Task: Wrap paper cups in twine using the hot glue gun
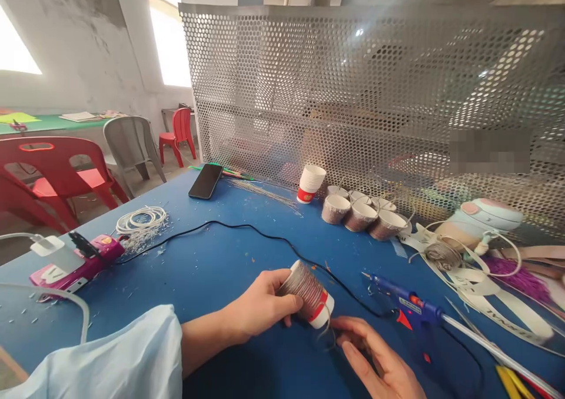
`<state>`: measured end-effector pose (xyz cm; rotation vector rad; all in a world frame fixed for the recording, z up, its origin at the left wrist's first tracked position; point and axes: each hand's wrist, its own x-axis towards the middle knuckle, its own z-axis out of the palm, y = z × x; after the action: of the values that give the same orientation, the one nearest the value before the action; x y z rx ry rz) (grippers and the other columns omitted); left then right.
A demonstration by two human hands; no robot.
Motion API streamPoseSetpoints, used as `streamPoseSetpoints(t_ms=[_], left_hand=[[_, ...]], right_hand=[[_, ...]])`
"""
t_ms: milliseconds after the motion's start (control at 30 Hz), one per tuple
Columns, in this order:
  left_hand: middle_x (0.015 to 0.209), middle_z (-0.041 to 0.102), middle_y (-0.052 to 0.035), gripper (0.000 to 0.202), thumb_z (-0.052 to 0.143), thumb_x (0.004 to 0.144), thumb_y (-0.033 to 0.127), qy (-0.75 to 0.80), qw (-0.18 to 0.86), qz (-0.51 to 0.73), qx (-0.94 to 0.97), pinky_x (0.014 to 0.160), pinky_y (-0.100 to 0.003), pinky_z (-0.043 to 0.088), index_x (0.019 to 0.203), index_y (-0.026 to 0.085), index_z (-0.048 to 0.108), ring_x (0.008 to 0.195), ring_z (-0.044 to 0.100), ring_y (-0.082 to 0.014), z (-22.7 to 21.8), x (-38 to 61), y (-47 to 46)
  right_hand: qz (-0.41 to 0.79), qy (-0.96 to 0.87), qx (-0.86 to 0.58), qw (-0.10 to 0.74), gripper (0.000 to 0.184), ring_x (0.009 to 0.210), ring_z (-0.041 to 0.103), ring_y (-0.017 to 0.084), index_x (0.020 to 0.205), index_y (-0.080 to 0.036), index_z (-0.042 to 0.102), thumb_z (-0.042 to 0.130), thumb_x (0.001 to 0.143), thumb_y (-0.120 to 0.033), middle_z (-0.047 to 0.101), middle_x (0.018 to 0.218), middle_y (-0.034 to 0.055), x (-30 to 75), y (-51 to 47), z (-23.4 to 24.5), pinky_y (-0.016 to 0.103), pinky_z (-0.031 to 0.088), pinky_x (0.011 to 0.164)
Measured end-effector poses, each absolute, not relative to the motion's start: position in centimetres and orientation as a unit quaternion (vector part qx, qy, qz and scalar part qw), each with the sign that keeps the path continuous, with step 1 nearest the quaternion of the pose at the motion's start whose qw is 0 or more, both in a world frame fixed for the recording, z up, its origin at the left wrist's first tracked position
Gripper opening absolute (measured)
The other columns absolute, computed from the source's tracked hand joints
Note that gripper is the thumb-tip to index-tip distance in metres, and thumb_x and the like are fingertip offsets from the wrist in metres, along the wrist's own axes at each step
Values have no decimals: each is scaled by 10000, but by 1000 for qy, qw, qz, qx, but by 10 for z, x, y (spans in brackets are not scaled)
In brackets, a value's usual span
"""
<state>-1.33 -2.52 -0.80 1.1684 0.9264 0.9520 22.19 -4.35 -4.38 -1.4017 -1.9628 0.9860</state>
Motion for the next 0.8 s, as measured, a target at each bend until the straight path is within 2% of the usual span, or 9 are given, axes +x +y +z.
streamPoseSetpoints(t_ms=[300, 567, 800], left_hand=[[794, 626, -42, 235, 579, 728, 193, 371, 637, 425, 525, 525, -215, 425, 928, 105, 665, 626, 503, -104, -11, -13, -26], [744, 601, -14, 174, 597, 715, 197, 380, 633, 429, 521, 518, -213, 423, 861, 120, 650, 590, 490, -91, -7, -14, -26], [827, 643, -59, 235, 577, 729, 175, 376, 642, 422, 518, 541, -220, 432, 939, 100, 652, 680, 545, -125, -10, -14, -26]], right_hand=[[350, -744, -509, 254, 389, 959, 645, 170, 1119, -217, 583, 426, 922, -511, 659, 1136, 69, 214, -46, -32, 242, 521, 864], [335, -754, -506, 252, 376, 919, 648, 156, 1088, -212, 575, 417, 922, -510, 666, 1060, 60, 214, -49, -30, 231, 527, 837], [330, -756, -497, 269, 310, 909, 664, 150, 1033, -225, 597, 448, 912, -469, 676, 1049, 47, 214, -48, -29, 200, 539, 816]])
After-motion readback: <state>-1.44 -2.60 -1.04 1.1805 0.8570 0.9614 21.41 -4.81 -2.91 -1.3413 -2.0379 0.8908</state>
